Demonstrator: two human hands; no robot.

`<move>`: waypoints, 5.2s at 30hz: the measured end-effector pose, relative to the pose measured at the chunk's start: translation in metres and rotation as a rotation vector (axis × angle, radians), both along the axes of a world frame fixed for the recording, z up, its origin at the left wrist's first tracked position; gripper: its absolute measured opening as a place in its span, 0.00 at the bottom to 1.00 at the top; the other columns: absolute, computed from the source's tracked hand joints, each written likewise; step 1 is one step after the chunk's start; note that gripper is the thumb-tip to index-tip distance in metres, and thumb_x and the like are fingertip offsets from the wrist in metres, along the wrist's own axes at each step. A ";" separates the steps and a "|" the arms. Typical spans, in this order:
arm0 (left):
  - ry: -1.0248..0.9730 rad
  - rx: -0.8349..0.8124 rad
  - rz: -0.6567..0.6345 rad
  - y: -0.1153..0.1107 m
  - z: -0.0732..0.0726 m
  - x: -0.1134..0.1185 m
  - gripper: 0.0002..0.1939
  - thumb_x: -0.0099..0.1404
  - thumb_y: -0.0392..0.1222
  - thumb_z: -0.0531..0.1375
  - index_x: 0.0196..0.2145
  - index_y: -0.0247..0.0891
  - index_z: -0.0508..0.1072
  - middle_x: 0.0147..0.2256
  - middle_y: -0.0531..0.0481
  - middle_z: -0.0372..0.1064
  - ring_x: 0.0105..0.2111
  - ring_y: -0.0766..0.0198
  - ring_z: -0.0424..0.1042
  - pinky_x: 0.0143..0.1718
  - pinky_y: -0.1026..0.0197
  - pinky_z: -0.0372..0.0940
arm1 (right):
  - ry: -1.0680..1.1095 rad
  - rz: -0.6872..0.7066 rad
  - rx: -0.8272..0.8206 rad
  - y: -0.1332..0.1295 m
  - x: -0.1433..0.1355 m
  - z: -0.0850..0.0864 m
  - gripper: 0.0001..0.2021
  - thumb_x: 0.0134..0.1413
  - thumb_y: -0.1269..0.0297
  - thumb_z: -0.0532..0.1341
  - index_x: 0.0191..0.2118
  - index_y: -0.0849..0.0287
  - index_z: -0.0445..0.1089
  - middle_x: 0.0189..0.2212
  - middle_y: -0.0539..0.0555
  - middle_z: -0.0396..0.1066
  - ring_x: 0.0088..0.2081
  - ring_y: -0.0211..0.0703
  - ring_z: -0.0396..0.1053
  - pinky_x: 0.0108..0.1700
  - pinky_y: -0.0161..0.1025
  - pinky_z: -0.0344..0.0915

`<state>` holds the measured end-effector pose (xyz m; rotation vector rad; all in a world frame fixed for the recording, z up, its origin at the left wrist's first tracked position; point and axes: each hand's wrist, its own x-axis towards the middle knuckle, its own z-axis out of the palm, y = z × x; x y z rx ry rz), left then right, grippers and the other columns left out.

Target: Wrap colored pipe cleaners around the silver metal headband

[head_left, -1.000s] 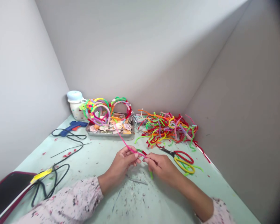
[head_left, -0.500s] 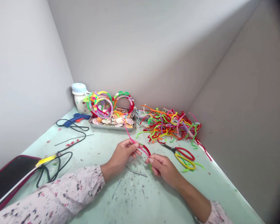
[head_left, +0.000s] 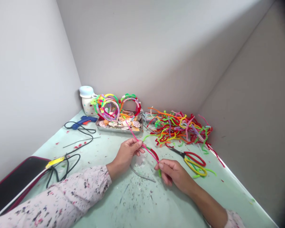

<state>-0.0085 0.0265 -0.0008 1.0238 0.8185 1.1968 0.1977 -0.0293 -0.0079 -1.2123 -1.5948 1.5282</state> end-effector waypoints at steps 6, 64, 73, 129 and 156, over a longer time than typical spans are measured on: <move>-0.071 -0.007 0.054 0.005 -0.002 -0.003 0.12 0.56 0.45 0.64 0.30 0.32 0.72 0.30 0.48 0.72 0.23 0.71 0.68 0.22 0.70 0.58 | -0.028 -0.005 -0.017 0.000 0.002 -0.001 0.17 0.59 0.53 0.53 0.34 0.63 0.68 0.12 0.45 0.62 0.14 0.31 0.52 0.19 0.30 0.48; -0.107 -0.077 0.073 0.012 -0.005 -0.006 0.10 0.56 0.43 0.63 0.32 0.33 0.71 0.30 0.51 0.71 0.20 0.74 0.65 0.21 0.70 0.56 | -0.180 0.162 -0.253 -0.017 0.080 0.017 0.16 0.59 0.54 0.54 0.39 0.61 0.70 0.15 0.48 0.69 0.15 0.31 0.62 0.21 0.31 0.51; -0.140 -0.084 0.123 0.014 -0.006 -0.007 0.08 0.56 0.40 0.63 0.30 0.34 0.68 0.28 0.53 0.68 0.19 0.75 0.63 0.20 0.71 0.56 | -0.183 0.165 -0.266 -0.017 0.095 0.016 0.18 0.59 0.51 0.54 0.40 0.62 0.69 0.14 0.48 0.69 0.14 0.30 0.61 0.20 0.29 0.52; 0.136 -0.023 -0.085 -0.003 -0.004 0.005 0.10 0.59 0.46 0.61 0.30 0.35 0.71 0.28 0.50 0.71 0.18 0.74 0.63 0.19 0.70 0.55 | 0.254 -0.446 0.141 0.042 -0.030 0.003 0.13 0.48 0.55 0.64 0.35 0.59 0.67 0.22 0.47 0.68 0.23 0.36 0.64 0.27 0.34 0.61; 0.508 0.265 0.024 -0.018 0.004 0.009 0.09 0.62 0.44 0.57 0.28 0.37 0.67 0.22 0.56 0.59 0.21 0.70 0.56 0.22 0.68 0.52 | 0.176 -0.612 0.310 0.034 -0.030 0.011 0.16 0.54 0.52 0.59 0.22 0.58 0.65 0.19 0.47 0.64 0.24 0.37 0.62 0.31 0.35 0.61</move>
